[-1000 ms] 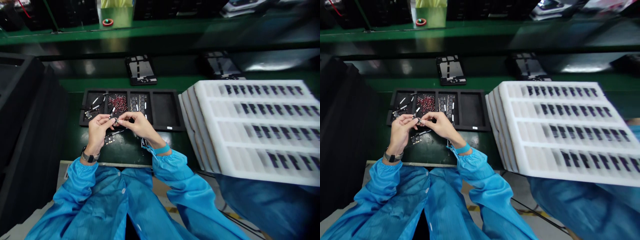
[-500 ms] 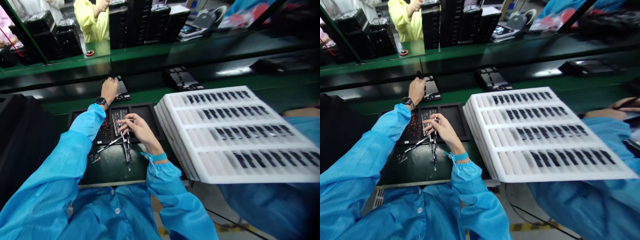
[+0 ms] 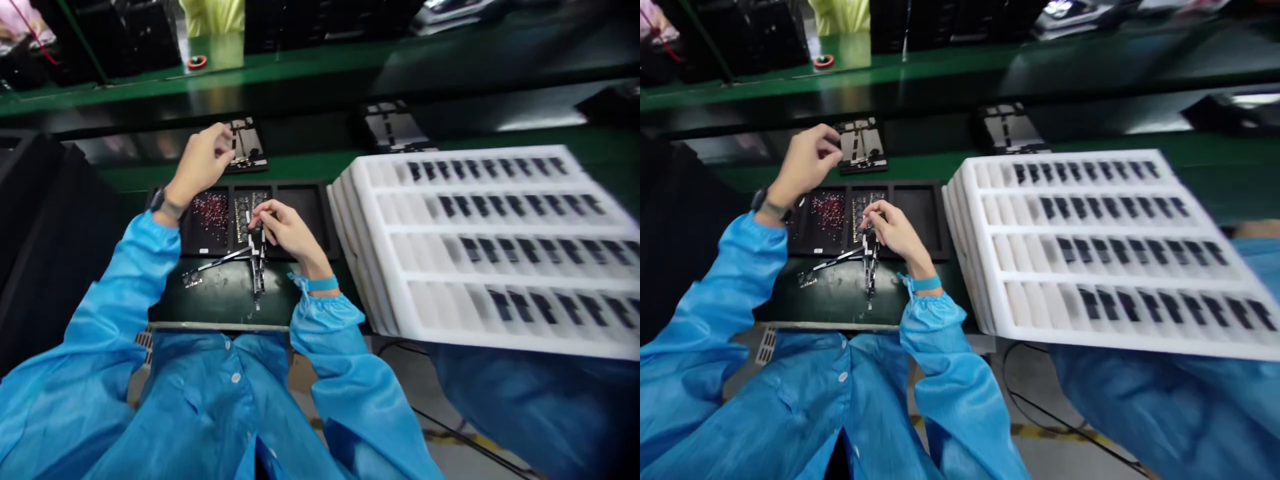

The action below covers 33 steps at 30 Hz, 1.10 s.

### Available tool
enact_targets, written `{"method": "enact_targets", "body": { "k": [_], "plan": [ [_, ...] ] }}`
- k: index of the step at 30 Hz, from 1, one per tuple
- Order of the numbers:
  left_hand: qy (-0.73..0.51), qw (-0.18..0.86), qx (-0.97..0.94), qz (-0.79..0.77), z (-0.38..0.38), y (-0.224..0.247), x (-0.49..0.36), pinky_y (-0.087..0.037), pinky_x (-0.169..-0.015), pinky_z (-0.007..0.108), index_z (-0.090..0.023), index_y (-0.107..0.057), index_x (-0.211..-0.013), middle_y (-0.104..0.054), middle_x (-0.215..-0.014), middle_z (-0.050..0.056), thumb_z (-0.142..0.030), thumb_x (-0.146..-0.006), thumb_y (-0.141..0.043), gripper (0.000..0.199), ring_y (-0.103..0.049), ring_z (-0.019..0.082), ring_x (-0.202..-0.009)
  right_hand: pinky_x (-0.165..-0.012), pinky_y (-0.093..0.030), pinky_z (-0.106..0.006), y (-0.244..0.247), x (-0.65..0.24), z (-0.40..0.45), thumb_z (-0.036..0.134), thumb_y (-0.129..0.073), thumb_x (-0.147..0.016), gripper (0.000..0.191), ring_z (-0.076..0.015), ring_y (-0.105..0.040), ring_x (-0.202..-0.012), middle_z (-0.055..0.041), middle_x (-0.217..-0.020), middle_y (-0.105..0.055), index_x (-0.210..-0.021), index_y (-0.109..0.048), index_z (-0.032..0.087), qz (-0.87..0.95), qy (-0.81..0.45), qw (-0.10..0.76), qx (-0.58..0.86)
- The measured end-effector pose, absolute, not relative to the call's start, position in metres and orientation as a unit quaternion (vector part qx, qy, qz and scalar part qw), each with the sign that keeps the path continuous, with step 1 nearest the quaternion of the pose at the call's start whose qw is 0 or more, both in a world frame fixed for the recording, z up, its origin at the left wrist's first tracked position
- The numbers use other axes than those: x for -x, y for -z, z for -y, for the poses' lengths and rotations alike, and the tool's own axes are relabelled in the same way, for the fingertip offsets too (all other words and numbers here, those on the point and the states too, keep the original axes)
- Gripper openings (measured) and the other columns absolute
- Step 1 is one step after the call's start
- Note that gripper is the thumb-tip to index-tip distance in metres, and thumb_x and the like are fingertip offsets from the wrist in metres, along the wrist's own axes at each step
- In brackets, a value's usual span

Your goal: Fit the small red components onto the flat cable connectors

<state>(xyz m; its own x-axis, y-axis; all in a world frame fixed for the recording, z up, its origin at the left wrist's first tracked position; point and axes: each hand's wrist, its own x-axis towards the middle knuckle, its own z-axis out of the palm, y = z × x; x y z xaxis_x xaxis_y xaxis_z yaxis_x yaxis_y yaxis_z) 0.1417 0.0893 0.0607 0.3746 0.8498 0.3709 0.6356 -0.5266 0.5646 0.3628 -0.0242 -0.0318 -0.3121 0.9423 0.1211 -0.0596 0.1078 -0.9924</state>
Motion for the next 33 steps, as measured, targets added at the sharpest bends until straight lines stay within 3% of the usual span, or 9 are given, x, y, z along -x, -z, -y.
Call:
{"method": "enact_targets", "body": {
  "k": [2, 4, 8, 12, 16, 19, 23, 28, 33],
  "plan": [
    [-0.318, 0.188, -0.799, -0.474, -0.015, -0.075, -0.1, -0.055, -0.089, 0.034, -0.016, -0.074, -0.111, -0.077, -0.093, 0.007, -0.029, -0.096, -0.067, 0.021, -0.071, 0.022, -0.089, -0.045, -0.038, -0.022, 0.017, -0.353, 0.037, 0.036, -0.052, -0.109, 0.021, -0.0064, -0.045, -0.045, -0.0064, -0.102, -0.08, -0.106, -0.063, 0.019, 0.67, -0.566, 0.357, 0.323],
    [-0.284, 0.203, -0.797, -0.493, 0.061, -0.069, -0.065, -0.056, -0.084, 0.034, -0.017, -0.077, -0.101, -0.076, -0.091, 0.006, -0.034, -0.096, -0.07, 0.018, -0.069, 0.021, -0.083, -0.06, -0.051, -0.025, 0.005, -0.338, 0.053, 0.03, -0.048, -0.11, 0.024, -0.0108, -0.062, -0.061, -0.008, -0.111, -0.081, -0.111, -0.069, 0.018, 0.758, -0.547, 0.248, 0.256],
    [-0.216, 0.177, -0.779, -0.561, 0.155, 0.0, -0.029, -0.054, -0.099, 0.044, -0.019, -0.077, -0.113, -0.075, -0.117, 0.011, -0.028, -0.097, -0.069, 0.021, -0.066, 0.029, -0.11, -0.096, -0.056, -0.035, 0.002, -0.298, 0.086, 0.019, -0.047, -0.109, 0.029, -0.0233, -0.075, -0.108, -0.0092, -0.123, -0.08, -0.122, -0.073, 0.02, 0.873, -0.429, 0.095, 0.211],
    [-0.219, 0.139, -0.743, -0.617, 0.169, 0.057, -0.035, -0.049, -0.105, 0.049, -0.018, -0.073, -0.124, -0.066, -0.137, 0.016, -0.025, -0.099, -0.067, 0.027, -0.056, 0.034, -0.126, -0.093, -0.056, -0.038, 0.01, -0.271, 0.11, 0.006, -0.046, -0.102, 0.05, -0.0285, -0.076, -0.115, -0.0138, -0.14, -0.074, -0.147, -0.061, 0.021, 0.908, -0.308, -0.024, 0.282],
    [-0.251, 0.157, -0.708, -0.641, 0.161, 0.066, -0.045, -0.047, -0.098, 0.046, -0.019, -0.069, -0.112, -0.068, -0.119, 0.013, -0.018, -0.094, -0.071, 0.018, -0.057, 0.032, -0.116, -0.091, -0.055, -0.038, 0.003, -0.258, 0.124, 0.002, -0.043, -0.097, 0.067, -0.0319, -0.074, -0.121, -0.0175, -0.151, -0.066, -0.163, -0.043, 0.017, 0.912, -0.243, -0.093, 0.316],
    [-0.282, 0.197, -0.693, -0.633, 0.158, 0.065, -0.048, -0.047, -0.096, 0.043, -0.02, -0.063, -0.1, -0.069, -0.105, 0.009, -0.009, -0.089, -0.07, 0.017, -0.06, 0.029, -0.107, -0.087, -0.054, -0.038, -0.005, -0.25, 0.128, 0.005, -0.043, -0.099, 0.06, -0.034, -0.076, -0.116, -0.0207, -0.137, -0.073, -0.158, -0.048, 0.014, 0.906, -0.221, -0.115, 0.343],
    [-0.34, 0.241, -0.666, -0.618, 0.156, 0.067, -0.047, -0.047, -0.09, 0.039, -0.021, -0.058, -0.085, -0.068, -0.091, 0.005, -0.007, -0.085, -0.068, 0.017, -0.064, 0.025, -0.095, -0.084, -0.053, -0.037, -0.003, -0.247, 0.128, 0.012, -0.042, -0.106, 0.037, -0.0327, -0.078, -0.103, -0.0187, -0.115, -0.08, -0.137, -0.062, 0.017, 0.888, -0.252, -0.084, 0.375],
    [-0.474, 0.333, -0.56, -0.592, 0.142, 0.053, -0.033, -0.05, -0.078, 0.033, -0.019, -0.068, -0.089, -0.071, -0.081, 0.002, -0.022, -0.082, -0.074, 0.01, -0.066, 0.02, -0.078, -0.087, -0.052, -0.032, 0.003, -0.26, 0.13, 0.022, -0.047, -0.109, 0.017, -0.0242, -0.074, -0.106, -0.0136, -0.119, -0.078, -0.124, -0.055, 0.019, 0.826, -0.382, 0.145, 0.387],
    [-0.536, 0.457, -0.486, -0.518, 0.132, 0.017, -0.014, -0.056, -0.078, 0.032, -0.016, -0.076, -0.101, -0.074, -0.084, 0.004, -0.037, -0.073, -0.087, 0.037, -0.07, 0.019, -0.078, -0.083, -0.05, -0.031, -0.014, -0.274, 0.133, 0.031, -0.041, -0.111, 0.024, -0.0209, -0.07, -0.094, -0.0087, -0.103, -0.075, -0.103, -0.061, 0.021, 0.764, -0.386, 0.313, 0.412]
  ]
}}
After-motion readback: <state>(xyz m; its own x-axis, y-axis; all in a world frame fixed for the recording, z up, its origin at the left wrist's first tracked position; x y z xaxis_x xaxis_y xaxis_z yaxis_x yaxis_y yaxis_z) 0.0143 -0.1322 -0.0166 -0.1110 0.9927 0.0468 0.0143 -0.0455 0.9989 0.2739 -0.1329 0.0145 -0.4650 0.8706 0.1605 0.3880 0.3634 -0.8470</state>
